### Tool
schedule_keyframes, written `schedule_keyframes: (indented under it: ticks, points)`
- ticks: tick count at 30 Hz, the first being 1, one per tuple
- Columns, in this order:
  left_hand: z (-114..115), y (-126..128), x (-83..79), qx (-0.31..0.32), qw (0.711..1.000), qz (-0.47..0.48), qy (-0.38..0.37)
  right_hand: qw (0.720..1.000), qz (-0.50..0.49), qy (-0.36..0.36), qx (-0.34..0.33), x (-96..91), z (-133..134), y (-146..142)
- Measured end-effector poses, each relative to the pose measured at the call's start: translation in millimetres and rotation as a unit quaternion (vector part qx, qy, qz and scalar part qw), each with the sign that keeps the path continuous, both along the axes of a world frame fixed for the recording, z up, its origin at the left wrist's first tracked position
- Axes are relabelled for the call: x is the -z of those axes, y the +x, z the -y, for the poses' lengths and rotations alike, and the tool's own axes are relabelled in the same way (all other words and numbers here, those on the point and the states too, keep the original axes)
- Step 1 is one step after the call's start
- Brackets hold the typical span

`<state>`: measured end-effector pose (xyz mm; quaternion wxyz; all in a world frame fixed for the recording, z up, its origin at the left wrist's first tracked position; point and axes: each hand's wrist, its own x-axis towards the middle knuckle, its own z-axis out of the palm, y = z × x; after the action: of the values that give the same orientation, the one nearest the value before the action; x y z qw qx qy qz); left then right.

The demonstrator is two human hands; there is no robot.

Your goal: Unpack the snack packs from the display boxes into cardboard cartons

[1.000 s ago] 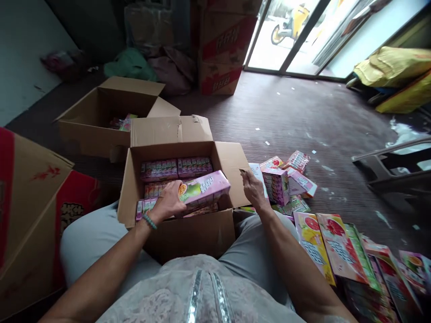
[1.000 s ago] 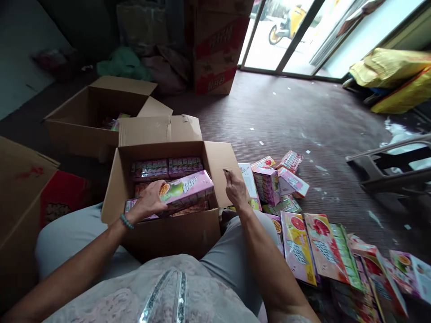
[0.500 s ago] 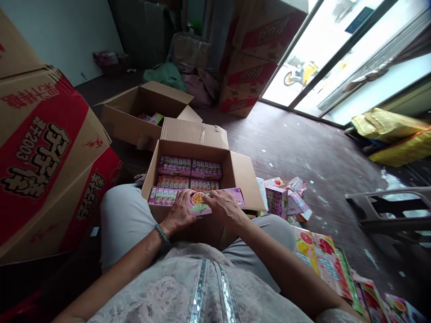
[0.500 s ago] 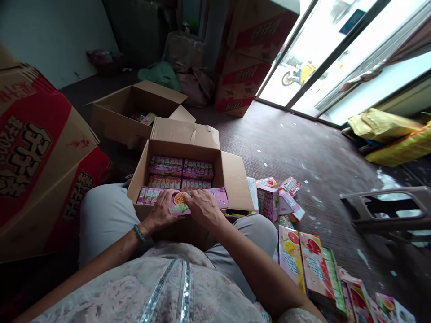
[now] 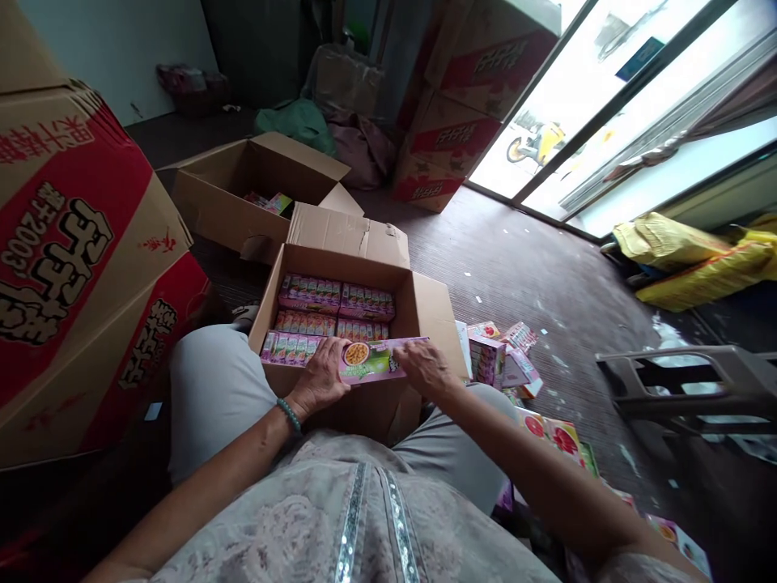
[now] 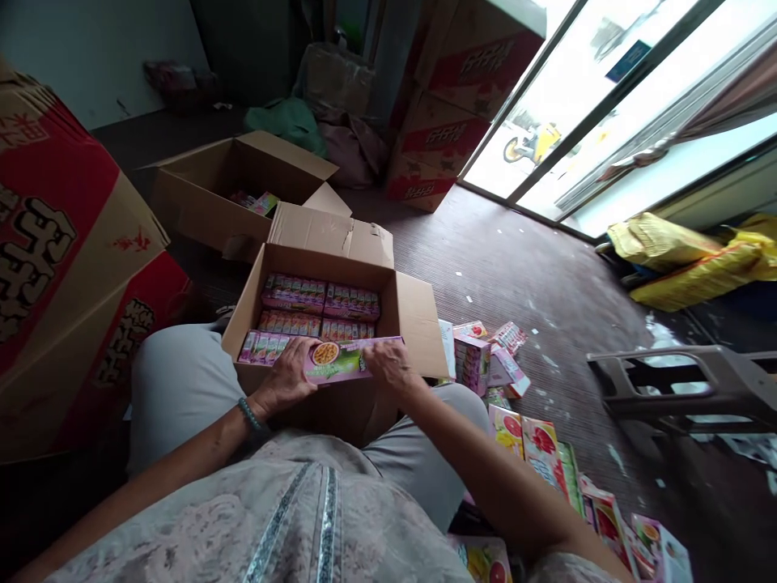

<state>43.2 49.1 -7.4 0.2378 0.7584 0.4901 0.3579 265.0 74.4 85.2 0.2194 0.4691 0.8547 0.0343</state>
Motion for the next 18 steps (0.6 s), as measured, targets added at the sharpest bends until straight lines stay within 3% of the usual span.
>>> schedule_keyframes:
  ticks: [4,7,10,13,15,18]
  points:
    - [-3.0,1.0,-2.2,-0.005,1.000,-0.001,0.000,0.996,0.015,-0.008,0.089,-6.7,-11.6,82.2]
    - [-3.7,0.2,-2.2,-0.009,1.000,-0.009,0.008,0.984,-0.021,0.020,0.175,-15.5,-13.3,107.5]
    - [-1.0,-3.0,0.6,-0.003,0.999,-0.025,0.020,0.972,-0.115,0.049,0.198,-19.6,-7.9,86.8]
    - [1.5,-5.9,5.9,0.004,0.998,-0.048,0.028,0.979,-0.184,-0.035,0.085,-10.9,-1.7,41.9]
    - [0.0,-6.7,9.9,0.008,0.997,-0.061,0.039,0.982,-0.166,-0.068,0.051,0.1,-4.2,17.8]
    - [-10.0,-9.3,16.3,0.012,0.996,-0.054,0.064,0.985,-0.144,-0.059,0.078,11.1,-15.7,11.3]
